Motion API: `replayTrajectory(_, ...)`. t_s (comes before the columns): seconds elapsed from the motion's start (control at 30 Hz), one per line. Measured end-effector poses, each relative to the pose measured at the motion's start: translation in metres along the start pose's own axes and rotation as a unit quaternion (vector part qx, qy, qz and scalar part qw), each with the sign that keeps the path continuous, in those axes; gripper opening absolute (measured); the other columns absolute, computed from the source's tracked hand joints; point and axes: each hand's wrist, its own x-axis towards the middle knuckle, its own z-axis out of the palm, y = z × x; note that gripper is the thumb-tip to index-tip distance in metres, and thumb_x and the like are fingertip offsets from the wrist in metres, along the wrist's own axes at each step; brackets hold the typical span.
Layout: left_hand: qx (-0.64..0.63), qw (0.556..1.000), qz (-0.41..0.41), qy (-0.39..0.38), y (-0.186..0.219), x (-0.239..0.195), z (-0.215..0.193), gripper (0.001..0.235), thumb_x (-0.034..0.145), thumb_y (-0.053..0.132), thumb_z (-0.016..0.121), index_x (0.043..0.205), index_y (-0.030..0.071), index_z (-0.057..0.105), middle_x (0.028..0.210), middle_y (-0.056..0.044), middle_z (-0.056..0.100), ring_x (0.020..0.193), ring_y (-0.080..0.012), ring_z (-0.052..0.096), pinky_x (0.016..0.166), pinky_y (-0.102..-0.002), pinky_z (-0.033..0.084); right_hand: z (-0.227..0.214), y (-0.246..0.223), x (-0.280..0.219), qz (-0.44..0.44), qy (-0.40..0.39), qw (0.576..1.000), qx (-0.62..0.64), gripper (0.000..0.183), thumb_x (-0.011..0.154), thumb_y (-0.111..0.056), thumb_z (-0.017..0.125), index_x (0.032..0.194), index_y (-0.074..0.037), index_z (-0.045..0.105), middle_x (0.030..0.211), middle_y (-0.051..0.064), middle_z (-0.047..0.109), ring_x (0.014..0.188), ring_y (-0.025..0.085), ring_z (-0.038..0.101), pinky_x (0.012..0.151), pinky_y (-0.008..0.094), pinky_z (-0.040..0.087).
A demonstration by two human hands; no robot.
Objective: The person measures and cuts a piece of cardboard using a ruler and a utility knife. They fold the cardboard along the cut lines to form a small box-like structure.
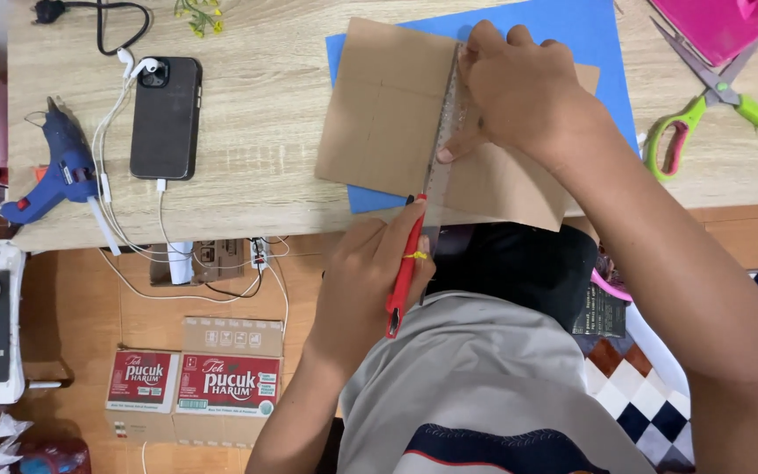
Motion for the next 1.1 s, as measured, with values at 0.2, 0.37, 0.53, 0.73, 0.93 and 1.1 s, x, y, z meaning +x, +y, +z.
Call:
replayTrajectory(0.2,0.015,1.0,0.007,-0.016,0.002,-0.018,-0.002,0.034,0.1,0.007,0.064,0.133,-0.001,0.058,0.076,-0.006,0.059,0.071,-0.0228,0.051,0.069,-0.036,0.047,-0.001,-0.003,0.005,0.02,-0.018,1.0,-0.014,0.115,0.054,-0.092,0.079,0.135,-0.012,0.061,0.136,0.004,0.045,0.116,0.035,0.05,0.081,0.052,0.048)
replayTrajectory(0.37,0.021,0.999,0.024,-0.011,0.003,-0.033,-0.009,0.033,0.1,0.005,0.063,0.131,-0.006,0.057,0.077,-0.008,0.059,0.071,-0.0263,0.051,0.069,-0.039,0.046,-0.013,-0.007,0.001,0.036,-0.056,0.998,0.004,0.107,0.054,-0.088,0.082,0.128,-0.014,0.064,0.135,0.003,0.046,0.115,0.033,0.049,0.084,0.051,0.046)
replayTrajectory(0.53,-0.089,0.99,-0.102,0.038,0.006,-0.029,-0.069,0.03,0.1,0.008,0.061,0.127,-0.005,0.063,0.096,-0.012,0.076,0.084,-0.0217,0.073,0.082,-0.034,0.058,-0.011,-0.005,-0.011,0.001,-0.008,1.0,0.022,0.113,0.058,-0.083,0.082,0.138,-0.008,0.055,0.139,0.009,0.047,0.121,0.04,0.043,0.096,0.055,0.041)
replayTrajectory(0.73,-0.113,0.988,-0.075,0.077,-0.012,0.032,-0.047,0.028,0.105,0.012,0.057,0.13,-0.001,0.059,0.103,-0.013,0.078,0.089,-0.0234,0.072,0.089,-0.035,0.056,-0.001,0.006,-0.04,-0.103,0.141,0.975,0.137,0.105,0.07,-0.066,0.081,0.146,-0.001,0.048,0.149,0.012,0.042,0.131,0.043,0.034,0.101,0.059,0.033)
replayTrajectory(0.93,-0.16,0.984,-0.063,0.034,-0.039,0.092,0.008,0.032,0.107,0.017,0.059,0.136,0.004,0.056,0.119,-0.014,0.073,0.096,-0.026,0.071,0.09,-0.035,0.055,0.013,0.013,-0.036,-0.106,0.128,0.957,0.236,0.111,0.073,-0.058,0.081,0.157,-0.001,0.034,0.161,0.015,0.031,0.149,0.041,0.021,0.116,0.054,0.02)
replayTrajectory(1.1,-0.066,0.994,-0.08,0.013,-0.052,0.104,0.042,0.032,0.108,0.019,0.058,0.139,0.012,0.057,0.077,-0.008,0.064,0.064,-0.0247,0.058,0.065,-0.037,0.046,0.022,0.017,-0.032,-0.108,0.165,0.951,0.237,0.115,0.068,-0.064,0.081,0.156,-0.004,0.039,0.161,0.01,0.035,0.148,0.04,0.028,0.119,0.053,0.021)
